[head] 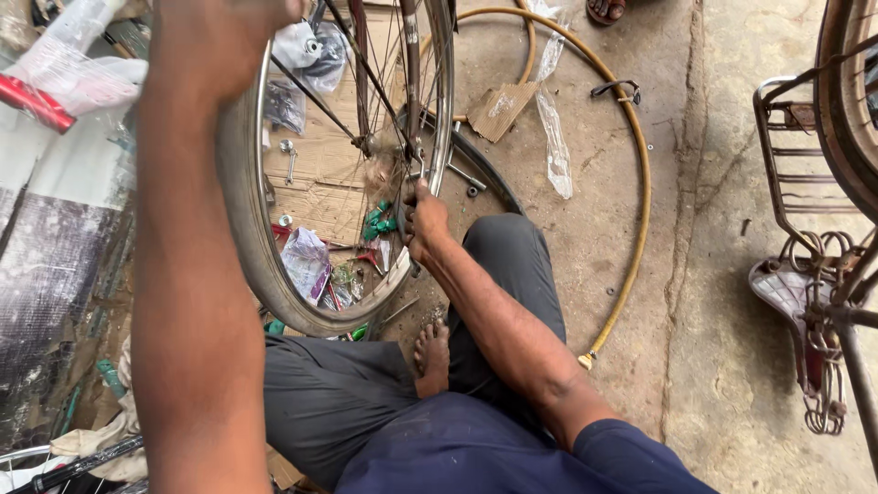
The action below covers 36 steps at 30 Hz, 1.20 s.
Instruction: The person removes a tire from a bicycle wheel, adjusts the spokes using a wrench, and performs maintenance on the wheel hub and axle.
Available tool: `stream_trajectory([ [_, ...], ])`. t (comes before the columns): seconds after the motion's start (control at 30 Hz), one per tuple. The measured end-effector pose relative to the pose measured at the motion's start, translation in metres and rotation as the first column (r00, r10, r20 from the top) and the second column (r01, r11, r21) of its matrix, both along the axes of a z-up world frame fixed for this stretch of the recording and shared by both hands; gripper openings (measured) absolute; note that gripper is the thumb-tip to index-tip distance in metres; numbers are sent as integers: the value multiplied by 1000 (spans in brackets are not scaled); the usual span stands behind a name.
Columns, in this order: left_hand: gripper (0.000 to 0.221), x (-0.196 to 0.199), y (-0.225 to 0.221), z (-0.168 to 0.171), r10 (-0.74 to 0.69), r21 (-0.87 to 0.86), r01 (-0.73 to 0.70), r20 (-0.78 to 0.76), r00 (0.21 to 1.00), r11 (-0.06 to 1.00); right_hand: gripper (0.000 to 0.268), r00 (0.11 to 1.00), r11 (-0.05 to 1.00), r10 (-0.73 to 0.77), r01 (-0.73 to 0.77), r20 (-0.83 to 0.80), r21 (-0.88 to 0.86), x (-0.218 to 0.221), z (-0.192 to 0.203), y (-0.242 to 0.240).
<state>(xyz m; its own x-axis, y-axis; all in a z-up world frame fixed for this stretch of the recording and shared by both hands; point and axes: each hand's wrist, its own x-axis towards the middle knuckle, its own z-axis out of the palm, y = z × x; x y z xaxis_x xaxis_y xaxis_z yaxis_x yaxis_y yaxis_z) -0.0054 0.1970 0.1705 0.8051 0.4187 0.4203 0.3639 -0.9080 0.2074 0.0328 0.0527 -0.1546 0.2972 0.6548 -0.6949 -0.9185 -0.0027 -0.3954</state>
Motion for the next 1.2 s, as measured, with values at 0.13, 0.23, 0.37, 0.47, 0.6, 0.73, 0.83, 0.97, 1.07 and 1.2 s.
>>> stream_trajectory([
  [0.13,43,-140,-72,-97,328,-196,-293,178,928,936,41,1000,998,-7,8,11,-62,2,-1,-2],
  [0.23,26,-218,-186,-234,332,26,-350,-391,859,936,41,998,999,-2,5,-56,48,1,1,-6],
  [0.37,25,-245,-233,-339,169,-273,-635,-821,545,723,38,999,998,-17,20,-33,62,-1,7,-4],
  [0.47,32,-246,-227,-345,179,-175,-452,-750,637,875,39,996,996,-30,36,-79,77,1,19,0],
  [0.6,31,-263,-213,-337,274,-160,-574,-757,594,803,36,995,993,-56,64,-80,99,-3,15,-2],
  [0.73,28,-283,-190,-324,525,-230,-682,-485,699,695,35,995,989,-67,76,-78,125,-4,8,4],
  [0.83,26,-300,-166,-306,648,-311,-678,-208,732,666,35,998,995,-38,42,-47,88,-4,8,4],
  [0.97,24,-301,-135,-270,724,-416,-640,66,687,646,37,997,995,-27,34,-69,94,-5,8,1],
  [1.07,27,-279,-120,-232,712,-620,-438,299,635,651,38,998,998,-23,27,-66,63,-5,7,1],
  [1.2,38,-242,-109,-187,526,-470,-295,496,691,832,38,997,997,-16,21,-78,68,-5,9,2],
])
